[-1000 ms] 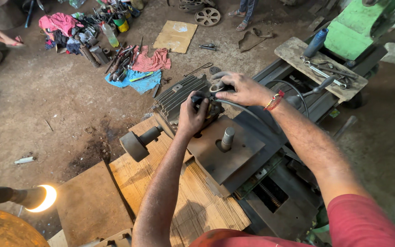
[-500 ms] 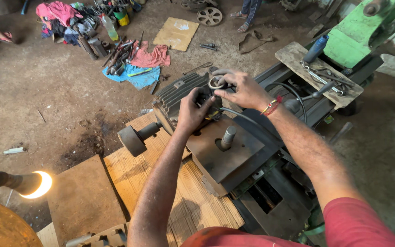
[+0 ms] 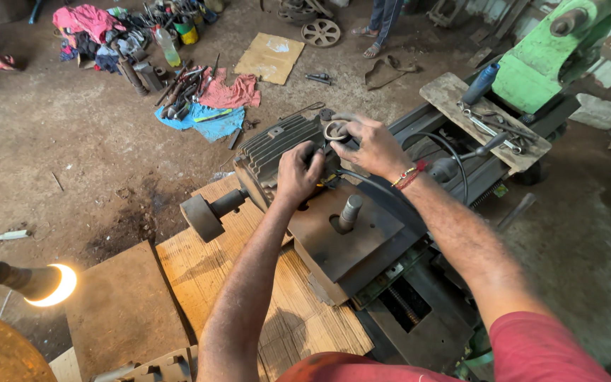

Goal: The person is working on a small electrical component, possibly a motor or generator, using a soldering iron to connect wires. They are also using pliers to manipulate the wires and other small parts.

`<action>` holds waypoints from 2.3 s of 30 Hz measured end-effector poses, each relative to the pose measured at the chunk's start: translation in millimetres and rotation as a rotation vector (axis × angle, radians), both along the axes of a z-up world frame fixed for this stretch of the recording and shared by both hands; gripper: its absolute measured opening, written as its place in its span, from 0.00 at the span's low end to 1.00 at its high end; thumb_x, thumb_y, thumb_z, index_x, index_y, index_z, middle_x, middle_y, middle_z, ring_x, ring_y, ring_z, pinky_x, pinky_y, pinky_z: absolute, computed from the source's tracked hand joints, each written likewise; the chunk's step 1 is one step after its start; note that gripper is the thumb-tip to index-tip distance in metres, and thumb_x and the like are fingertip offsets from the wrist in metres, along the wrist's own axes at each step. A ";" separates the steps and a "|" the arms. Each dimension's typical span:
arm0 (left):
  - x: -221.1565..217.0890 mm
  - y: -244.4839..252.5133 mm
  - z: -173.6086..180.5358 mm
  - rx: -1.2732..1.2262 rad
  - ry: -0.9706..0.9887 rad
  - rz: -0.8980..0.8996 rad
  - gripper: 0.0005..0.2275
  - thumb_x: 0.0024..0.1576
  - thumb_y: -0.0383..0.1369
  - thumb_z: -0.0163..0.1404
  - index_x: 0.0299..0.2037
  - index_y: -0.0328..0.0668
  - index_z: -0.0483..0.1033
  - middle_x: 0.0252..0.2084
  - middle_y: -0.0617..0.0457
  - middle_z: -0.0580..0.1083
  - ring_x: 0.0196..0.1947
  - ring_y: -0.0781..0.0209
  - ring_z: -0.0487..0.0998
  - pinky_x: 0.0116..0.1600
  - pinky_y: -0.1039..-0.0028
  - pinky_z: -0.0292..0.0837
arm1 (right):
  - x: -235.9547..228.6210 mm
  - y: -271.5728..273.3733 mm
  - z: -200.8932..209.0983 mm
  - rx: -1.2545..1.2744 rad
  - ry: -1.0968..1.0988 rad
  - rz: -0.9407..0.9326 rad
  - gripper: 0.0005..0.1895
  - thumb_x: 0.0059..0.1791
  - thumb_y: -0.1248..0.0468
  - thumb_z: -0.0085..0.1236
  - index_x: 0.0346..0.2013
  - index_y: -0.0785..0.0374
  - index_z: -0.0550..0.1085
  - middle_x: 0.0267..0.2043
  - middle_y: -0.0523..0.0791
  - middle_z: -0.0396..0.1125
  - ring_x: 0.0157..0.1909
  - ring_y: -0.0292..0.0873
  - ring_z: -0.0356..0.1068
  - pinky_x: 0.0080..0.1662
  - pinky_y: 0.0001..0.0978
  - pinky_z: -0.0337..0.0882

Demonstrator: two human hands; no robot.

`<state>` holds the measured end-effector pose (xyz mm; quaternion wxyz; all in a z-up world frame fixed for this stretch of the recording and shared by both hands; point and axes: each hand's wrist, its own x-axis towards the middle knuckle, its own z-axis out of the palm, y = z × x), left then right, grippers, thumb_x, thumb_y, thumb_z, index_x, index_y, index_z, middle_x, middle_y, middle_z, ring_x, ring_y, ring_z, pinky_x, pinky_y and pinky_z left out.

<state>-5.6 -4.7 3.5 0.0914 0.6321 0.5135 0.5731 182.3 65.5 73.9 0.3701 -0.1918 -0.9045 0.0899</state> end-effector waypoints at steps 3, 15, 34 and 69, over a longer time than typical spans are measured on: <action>3.5 -6.8 2.9 -0.027 0.004 -0.040 0.09 0.56 0.34 0.50 0.33 0.33 0.74 0.31 0.39 0.75 0.33 0.40 0.79 0.40 0.58 0.72 | 3.0 5.2 -6.3 -0.006 0.000 -0.028 0.16 0.49 0.61 0.68 0.47 0.66 0.78 0.56 0.53 0.73 0.55 0.53 0.75 0.55 0.41 0.74; -4.9 -49.3 13.8 -0.238 0.075 -0.093 0.10 0.56 0.34 0.52 0.33 0.31 0.76 0.28 0.38 0.74 0.29 0.40 0.77 0.36 0.59 0.70 | 18.3 1.7 14.0 -0.169 -0.206 0.019 0.22 0.44 0.49 0.69 0.42 0.63 0.81 0.49 0.49 0.73 0.49 0.51 0.74 0.51 0.41 0.72; 9.1 -55.9 25.8 -0.247 0.065 0.082 0.14 0.56 0.43 0.59 0.41 0.42 0.82 0.40 0.48 0.78 0.41 0.48 0.80 0.45 0.61 0.74 | -12.5 1.2 38.9 -0.195 -0.683 -0.095 0.33 0.46 0.36 0.60 0.43 0.64 0.79 0.44 0.51 0.68 0.51 0.54 0.70 0.50 0.48 0.70; 40.4 -160.1 103.8 -0.051 0.263 -0.089 0.05 0.57 0.27 0.54 0.33 0.33 0.73 0.31 0.42 0.71 0.34 0.42 0.75 0.39 0.59 0.71 | 91.2 -153.8 57.9 0.141 -0.094 -0.011 0.15 0.47 0.60 0.66 0.33 0.65 0.69 0.60 0.52 0.63 0.57 0.54 0.68 0.56 0.42 0.71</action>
